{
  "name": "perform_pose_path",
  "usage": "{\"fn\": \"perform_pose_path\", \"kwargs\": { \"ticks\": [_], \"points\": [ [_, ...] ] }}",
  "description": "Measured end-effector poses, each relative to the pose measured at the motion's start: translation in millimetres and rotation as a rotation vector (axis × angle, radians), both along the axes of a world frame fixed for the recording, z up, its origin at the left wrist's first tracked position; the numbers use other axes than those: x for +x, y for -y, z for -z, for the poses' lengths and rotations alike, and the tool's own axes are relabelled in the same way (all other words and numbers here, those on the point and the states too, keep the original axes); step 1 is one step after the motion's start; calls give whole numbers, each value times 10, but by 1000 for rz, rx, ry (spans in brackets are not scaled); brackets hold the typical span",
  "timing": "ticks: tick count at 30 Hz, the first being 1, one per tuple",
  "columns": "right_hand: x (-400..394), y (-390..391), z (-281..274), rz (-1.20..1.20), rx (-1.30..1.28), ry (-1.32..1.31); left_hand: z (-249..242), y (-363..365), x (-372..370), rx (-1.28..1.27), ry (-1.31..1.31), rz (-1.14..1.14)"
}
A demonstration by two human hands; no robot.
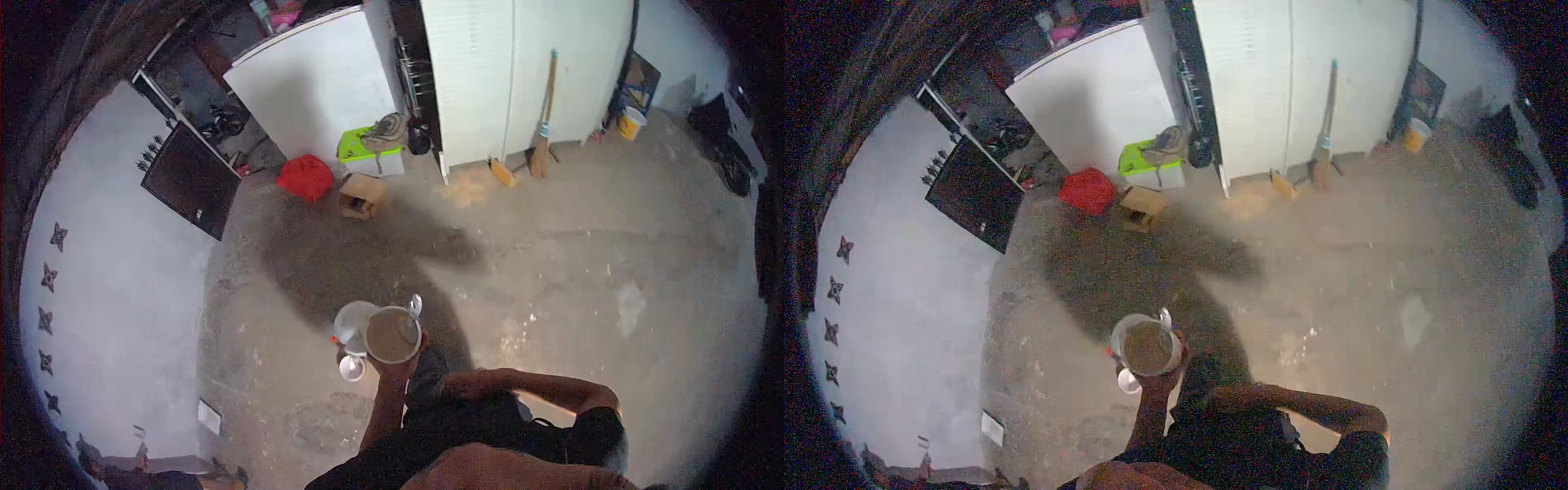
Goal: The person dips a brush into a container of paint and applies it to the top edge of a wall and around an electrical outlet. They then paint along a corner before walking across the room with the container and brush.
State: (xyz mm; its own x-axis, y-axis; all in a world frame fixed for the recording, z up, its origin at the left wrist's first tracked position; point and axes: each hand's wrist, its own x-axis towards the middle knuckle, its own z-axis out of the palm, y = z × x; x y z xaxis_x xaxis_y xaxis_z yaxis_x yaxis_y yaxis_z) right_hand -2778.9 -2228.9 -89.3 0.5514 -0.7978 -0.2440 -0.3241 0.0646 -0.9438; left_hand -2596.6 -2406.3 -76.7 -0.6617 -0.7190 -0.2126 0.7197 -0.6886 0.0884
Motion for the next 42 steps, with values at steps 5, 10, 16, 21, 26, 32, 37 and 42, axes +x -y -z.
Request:
{"fn": "perform_pose_path", "kwargs": {
  "ticks": [5,10,16,21,26,32,37,42],
  "points": [
    [-883,1279,763,-140,-62,166,157,1241,-797,-793,763,-44],
    [-1458,2755,1545,-93,-194,18,206,2876,-1288,-226,-10,5],
    [-1764,3623,724,9,86,11,68,4126,-1746,-743,411,-12],
    [-2081,3726,703,78,241,46,-289,4613,-2117,-240,2,100],
    [-2324,4014,834,78,267,59,-10,4834,-2422,-2,122,71],
    [-2290,4486,-14,82,176,-101,-34,4862,-2442,-96,177,80],
    [-3191,3911,208,100,429,-32,29,4797,-2565,2,75,12],
    [-3296,3856,1224,186,517,111,1,4669,-2777,-447,423,-122]
  ]
}}
